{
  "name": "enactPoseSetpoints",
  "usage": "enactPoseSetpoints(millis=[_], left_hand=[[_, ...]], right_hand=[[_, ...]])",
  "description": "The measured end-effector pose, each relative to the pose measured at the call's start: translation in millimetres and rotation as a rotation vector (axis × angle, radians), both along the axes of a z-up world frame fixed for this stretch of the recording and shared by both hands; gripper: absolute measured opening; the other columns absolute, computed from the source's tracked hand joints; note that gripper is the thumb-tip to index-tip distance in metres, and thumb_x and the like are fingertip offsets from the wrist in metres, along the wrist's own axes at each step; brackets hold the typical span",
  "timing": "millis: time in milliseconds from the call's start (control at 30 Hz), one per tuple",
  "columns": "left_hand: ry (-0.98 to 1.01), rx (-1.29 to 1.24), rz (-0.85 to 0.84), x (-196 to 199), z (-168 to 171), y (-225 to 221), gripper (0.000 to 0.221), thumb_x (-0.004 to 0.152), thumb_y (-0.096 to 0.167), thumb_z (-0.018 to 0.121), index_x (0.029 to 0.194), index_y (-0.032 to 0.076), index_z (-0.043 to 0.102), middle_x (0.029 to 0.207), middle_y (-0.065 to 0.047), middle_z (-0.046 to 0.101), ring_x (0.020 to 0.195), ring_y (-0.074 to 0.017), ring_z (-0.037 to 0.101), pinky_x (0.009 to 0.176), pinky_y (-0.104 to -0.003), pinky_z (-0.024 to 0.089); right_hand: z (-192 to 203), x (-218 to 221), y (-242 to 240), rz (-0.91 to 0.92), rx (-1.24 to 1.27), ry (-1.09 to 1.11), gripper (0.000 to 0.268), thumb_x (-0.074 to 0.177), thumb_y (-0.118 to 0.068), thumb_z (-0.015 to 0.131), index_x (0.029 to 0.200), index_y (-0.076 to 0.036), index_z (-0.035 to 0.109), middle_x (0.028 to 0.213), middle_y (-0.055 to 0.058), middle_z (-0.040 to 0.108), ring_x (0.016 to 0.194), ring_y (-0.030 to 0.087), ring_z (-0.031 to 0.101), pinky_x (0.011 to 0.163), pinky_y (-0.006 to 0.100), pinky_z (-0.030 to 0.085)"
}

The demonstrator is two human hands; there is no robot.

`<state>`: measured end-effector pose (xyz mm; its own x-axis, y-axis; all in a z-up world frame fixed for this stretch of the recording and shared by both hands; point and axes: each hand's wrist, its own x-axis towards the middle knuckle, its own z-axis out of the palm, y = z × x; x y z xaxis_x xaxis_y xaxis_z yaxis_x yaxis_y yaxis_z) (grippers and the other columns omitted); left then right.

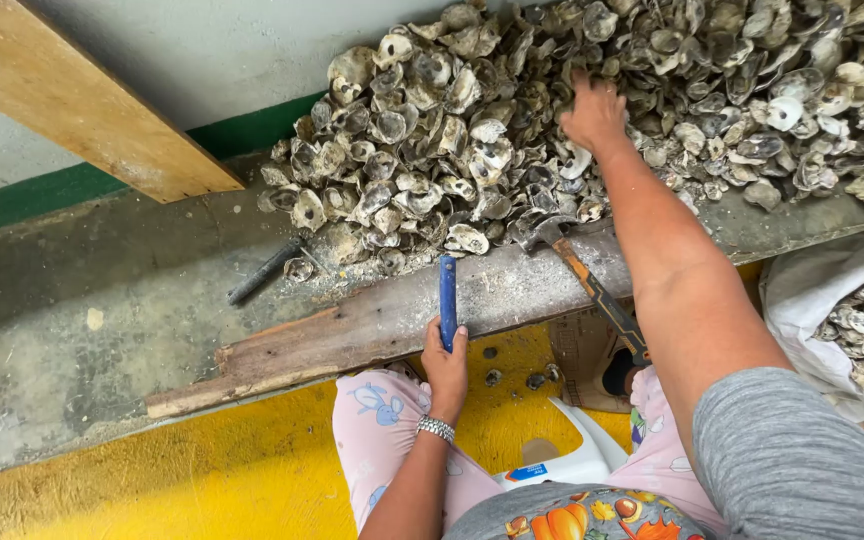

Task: Cleaning and opening oyster shells using a hammer and a prying tool.

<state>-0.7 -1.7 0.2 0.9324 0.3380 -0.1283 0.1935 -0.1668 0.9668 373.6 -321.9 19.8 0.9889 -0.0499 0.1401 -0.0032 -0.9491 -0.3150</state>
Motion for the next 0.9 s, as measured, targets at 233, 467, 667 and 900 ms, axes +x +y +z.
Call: enactPoseSetpoints(millis=[233, 467, 667, 900], left_hand=[[0.012, -0.087, 0.001, 1.2, -1.3, -3.2, 0.027, 0.094, 0.015, 0.070, 0.117, 0.004, 0.061, 0.086, 0.000, 0.059, 0.076, -0.0078, 0.053, 0.068, -0.025, 0.047], [0.046, -0.104, 0.024, -0.8, 15.3, -2.1, 0.028, 0.094, 0.015, 0.069, 0.119, 0.005, 0.061, 0.084, 0.001, 0.059, 0.072, -0.0072, 0.052, 0.064, -0.025, 0.046], [0.010, -0.076, 0.027, -6.4, 13.2, -3.2, 0.029, 0.094, 0.016, 0.070, 0.120, 0.005, 0.061, 0.083, 0.000, 0.061, 0.071, -0.0074, 0.053, 0.064, -0.026, 0.047], [0.064, 0.006, 0.065, -7.8, 13.4, 2.9, 0.033, 0.093, 0.019, 0.071, 0.122, 0.005, 0.061, 0.082, -0.004, 0.062, 0.070, -0.0111, 0.054, 0.066, -0.029, 0.048]], right_hand=[[35.2, -44.7, 19.9, -0.050, 0.139, -0.017, 0.024, 0.092, -0.009, 0.073, 0.116, -0.011, 0.074, 0.118, 0.013, 0.071, 0.114, 0.030, 0.058, 0.102, 0.047, 0.043], [36.2, -86.8, 17.3, -0.086, 1.281, 0.051, 0.023, 0.099, -0.011, 0.065, 0.120, -0.005, 0.071, 0.101, 0.007, 0.074, 0.081, 0.011, 0.064, 0.078, 0.030, 0.053], [53.7, -116.5, 13.5, -0.321, 1.766, 0.269, 0.014, 0.104, -0.014, 0.062, 0.111, -0.003, 0.065, 0.088, 0.007, 0.070, 0.070, 0.012, 0.060, 0.068, 0.032, 0.054], [51.3, -151.8, 4.9, -0.252, 0.948, 0.201, 0.021, 0.106, -0.017, 0.055, 0.117, -0.007, 0.069, 0.084, 0.006, 0.069, 0.063, 0.010, 0.056, 0.057, 0.031, 0.047]])
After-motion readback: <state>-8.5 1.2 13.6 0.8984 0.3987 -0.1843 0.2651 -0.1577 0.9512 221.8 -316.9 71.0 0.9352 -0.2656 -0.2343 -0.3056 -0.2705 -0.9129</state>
